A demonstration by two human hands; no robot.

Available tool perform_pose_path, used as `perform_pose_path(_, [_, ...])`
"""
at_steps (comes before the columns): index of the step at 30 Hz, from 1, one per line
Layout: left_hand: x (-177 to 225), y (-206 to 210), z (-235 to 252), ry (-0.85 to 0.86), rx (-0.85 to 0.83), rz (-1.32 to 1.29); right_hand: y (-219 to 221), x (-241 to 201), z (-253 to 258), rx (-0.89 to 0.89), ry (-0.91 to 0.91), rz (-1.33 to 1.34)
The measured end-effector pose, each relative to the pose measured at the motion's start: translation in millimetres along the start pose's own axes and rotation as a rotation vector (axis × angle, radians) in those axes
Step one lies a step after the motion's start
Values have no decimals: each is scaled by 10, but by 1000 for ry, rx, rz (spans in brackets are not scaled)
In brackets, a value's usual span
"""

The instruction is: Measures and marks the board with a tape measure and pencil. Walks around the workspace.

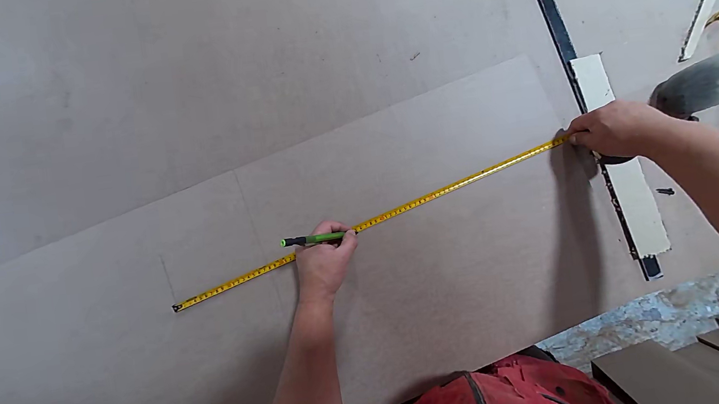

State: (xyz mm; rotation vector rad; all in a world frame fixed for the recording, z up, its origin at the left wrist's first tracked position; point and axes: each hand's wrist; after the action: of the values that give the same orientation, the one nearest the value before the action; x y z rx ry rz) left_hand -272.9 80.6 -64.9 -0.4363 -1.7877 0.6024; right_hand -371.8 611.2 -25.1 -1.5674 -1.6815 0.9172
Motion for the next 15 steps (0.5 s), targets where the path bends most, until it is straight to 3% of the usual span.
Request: perform_pose_path(15, [-4,10,320,29,19,-36,-57,29,149,6,-4,9])
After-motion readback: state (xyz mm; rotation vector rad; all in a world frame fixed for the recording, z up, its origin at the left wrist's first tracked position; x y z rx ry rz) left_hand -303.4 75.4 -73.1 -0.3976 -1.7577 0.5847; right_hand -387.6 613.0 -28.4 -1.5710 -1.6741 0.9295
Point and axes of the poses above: each hand's wrist, its own z-axis towards the middle knuckle, its own y-axis out of the palm, x = y × z, and after that the axes turned 4 degrees about x, right-handed
